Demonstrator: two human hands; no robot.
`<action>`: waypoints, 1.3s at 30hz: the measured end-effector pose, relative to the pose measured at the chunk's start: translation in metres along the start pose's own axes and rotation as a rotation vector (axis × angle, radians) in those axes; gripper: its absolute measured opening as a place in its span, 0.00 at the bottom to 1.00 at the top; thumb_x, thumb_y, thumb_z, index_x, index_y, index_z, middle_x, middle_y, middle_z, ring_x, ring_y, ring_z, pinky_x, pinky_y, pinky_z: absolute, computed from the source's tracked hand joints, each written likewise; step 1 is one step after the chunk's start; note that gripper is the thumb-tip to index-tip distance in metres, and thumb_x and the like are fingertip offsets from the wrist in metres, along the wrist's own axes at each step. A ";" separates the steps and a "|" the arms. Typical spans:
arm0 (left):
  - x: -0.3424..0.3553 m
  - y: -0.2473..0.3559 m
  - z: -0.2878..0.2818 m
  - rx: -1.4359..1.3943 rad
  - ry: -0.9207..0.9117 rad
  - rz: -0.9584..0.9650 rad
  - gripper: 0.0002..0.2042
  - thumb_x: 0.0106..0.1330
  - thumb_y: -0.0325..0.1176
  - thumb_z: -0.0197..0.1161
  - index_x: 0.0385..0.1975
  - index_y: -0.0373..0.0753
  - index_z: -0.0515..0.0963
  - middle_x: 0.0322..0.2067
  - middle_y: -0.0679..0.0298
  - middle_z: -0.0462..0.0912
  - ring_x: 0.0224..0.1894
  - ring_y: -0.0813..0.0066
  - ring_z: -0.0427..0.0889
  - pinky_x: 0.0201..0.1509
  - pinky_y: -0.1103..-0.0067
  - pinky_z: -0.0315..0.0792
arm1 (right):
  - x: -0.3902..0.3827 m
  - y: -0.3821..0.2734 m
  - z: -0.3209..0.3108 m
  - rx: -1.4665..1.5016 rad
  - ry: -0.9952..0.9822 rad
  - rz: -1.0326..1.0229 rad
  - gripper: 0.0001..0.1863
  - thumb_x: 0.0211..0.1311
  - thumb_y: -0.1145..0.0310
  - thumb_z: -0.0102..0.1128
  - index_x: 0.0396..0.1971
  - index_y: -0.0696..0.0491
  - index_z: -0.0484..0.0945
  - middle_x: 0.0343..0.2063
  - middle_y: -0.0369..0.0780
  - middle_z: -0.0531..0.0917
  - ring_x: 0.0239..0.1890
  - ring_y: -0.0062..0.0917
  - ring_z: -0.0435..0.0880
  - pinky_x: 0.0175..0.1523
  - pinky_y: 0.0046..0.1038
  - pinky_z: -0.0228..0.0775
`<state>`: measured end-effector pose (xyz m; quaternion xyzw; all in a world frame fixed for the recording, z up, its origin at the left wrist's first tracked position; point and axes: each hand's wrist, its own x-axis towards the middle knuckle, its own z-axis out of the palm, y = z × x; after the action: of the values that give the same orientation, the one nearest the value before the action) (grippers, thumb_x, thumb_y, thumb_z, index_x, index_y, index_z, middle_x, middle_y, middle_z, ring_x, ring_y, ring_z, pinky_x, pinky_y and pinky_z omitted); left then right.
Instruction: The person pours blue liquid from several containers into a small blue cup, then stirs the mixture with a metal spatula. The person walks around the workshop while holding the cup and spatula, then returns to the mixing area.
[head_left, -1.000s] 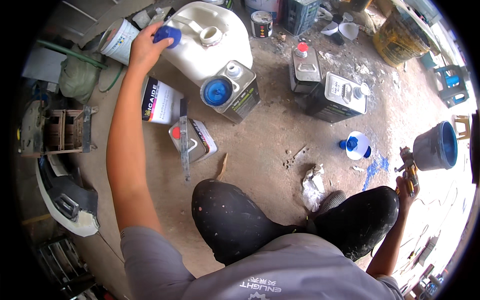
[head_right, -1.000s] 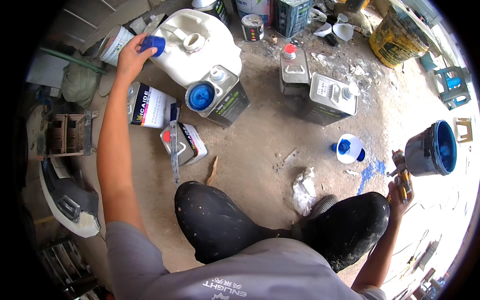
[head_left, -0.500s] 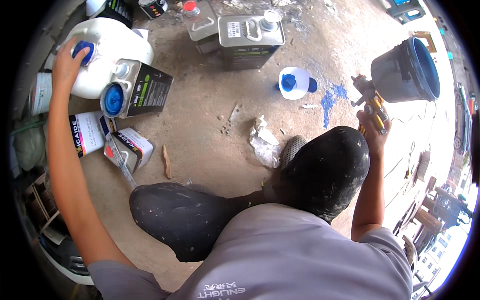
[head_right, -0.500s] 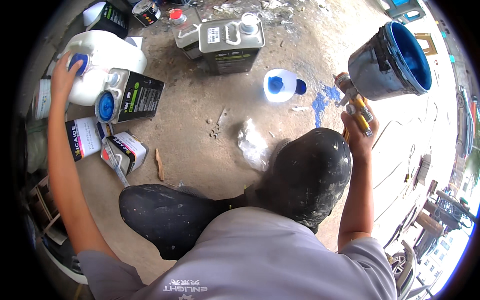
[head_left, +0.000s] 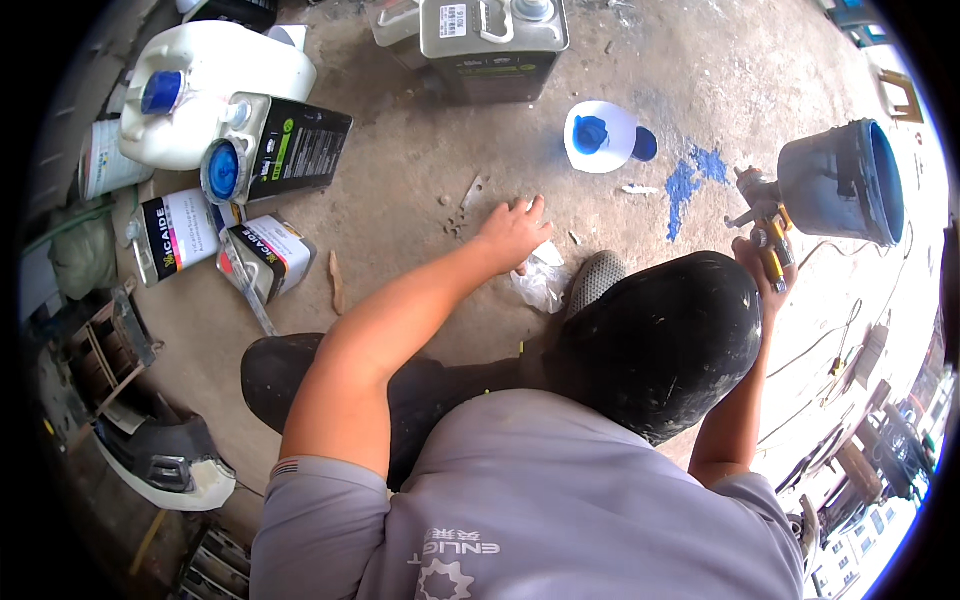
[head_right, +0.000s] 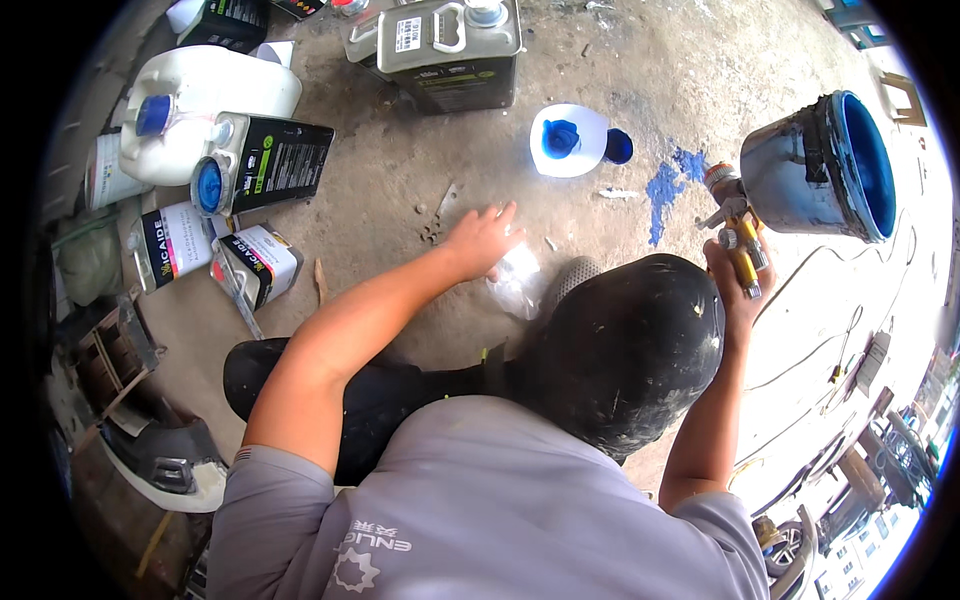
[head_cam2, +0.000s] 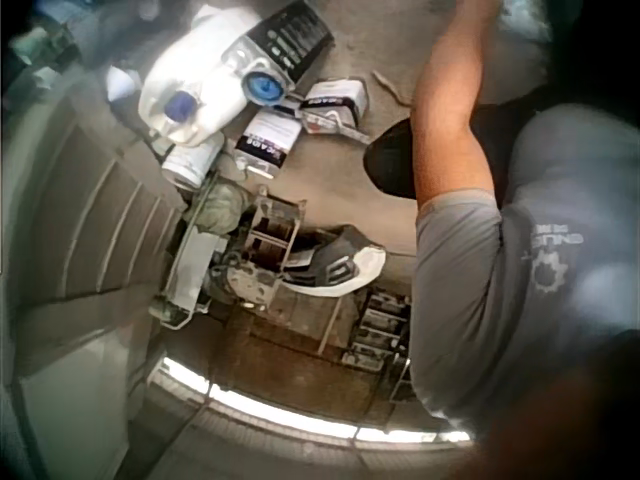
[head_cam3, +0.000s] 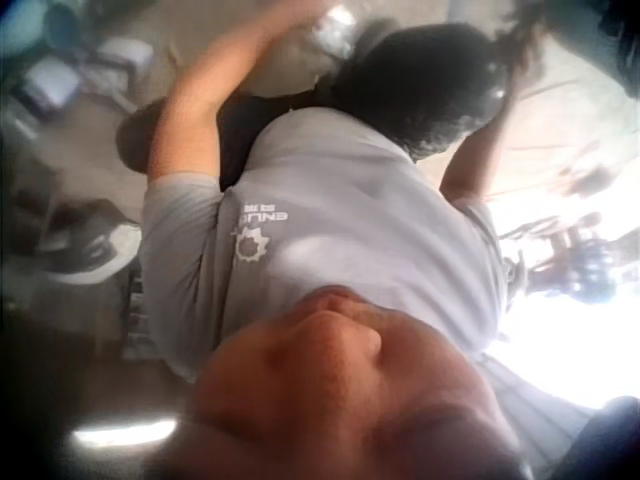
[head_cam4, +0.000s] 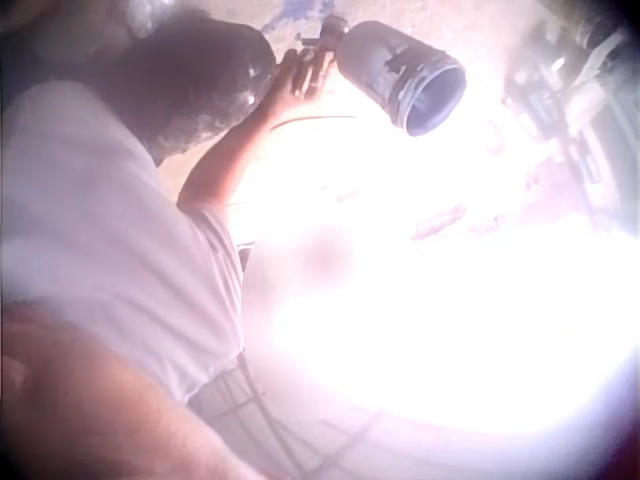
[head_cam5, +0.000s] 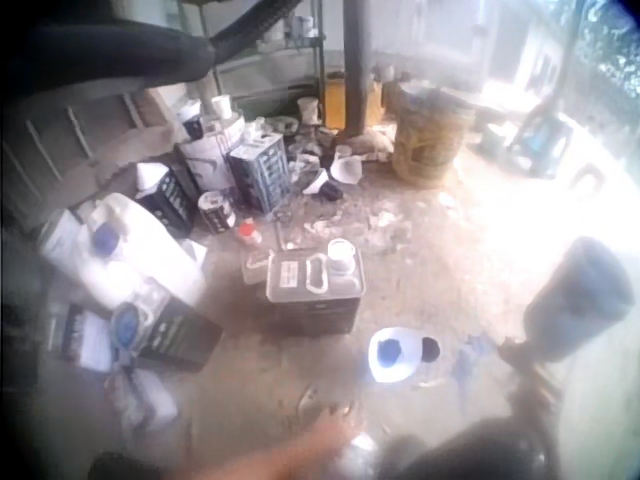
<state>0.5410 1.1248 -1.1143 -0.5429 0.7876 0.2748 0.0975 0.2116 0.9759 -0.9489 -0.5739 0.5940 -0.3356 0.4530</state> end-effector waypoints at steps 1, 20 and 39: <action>0.004 0.007 0.007 -0.040 -0.006 -0.019 0.37 0.46 0.45 0.84 0.60 0.43 0.80 0.72 0.46 0.67 0.70 0.49 0.70 0.66 0.57 0.71 | -0.001 0.005 -0.003 0.023 0.008 0.006 0.14 0.60 0.76 0.69 0.46 0.58 0.81 0.29 0.32 0.80 0.28 0.14 0.77 0.34 0.20 0.68; 0.008 -0.022 0.050 -0.066 0.121 -0.012 0.06 0.64 0.28 0.60 0.34 0.41 0.85 0.44 0.57 0.81 0.52 0.56 0.80 0.56 0.64 0.78 | 0.006 0.054 -0.021 0.129 -0.025 -0.045 0.16 0.62 0.81 0.69 0.50 0.62 0.80 0.33 0.41 0.88 0.34 0.22 0.88 0.43 0.24 0.80; -0.517 -0.202 -0.143 -0.244 0.750 -0.871 0.05 0.56 0.29 0.67 0.26 0.35 0.79 0.33 0.53 0.82 0.38 0.54 0.83 0.44 0.65 0.75 | 0.058 0.067 -0.029 0.044 -0.200 -0.317 0.09 0.62 0.79 0.67 0.42 0.63 0.84 0.33 0.42 0.89 0.35 0.24 0.87 0.46 0.27 0.80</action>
<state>0.9475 1.4099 -0.8277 -0.8839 0.4354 0.0874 -0.1469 0.1636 0.9233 -1.0091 -0.6806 0.4406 -0.3570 0.4639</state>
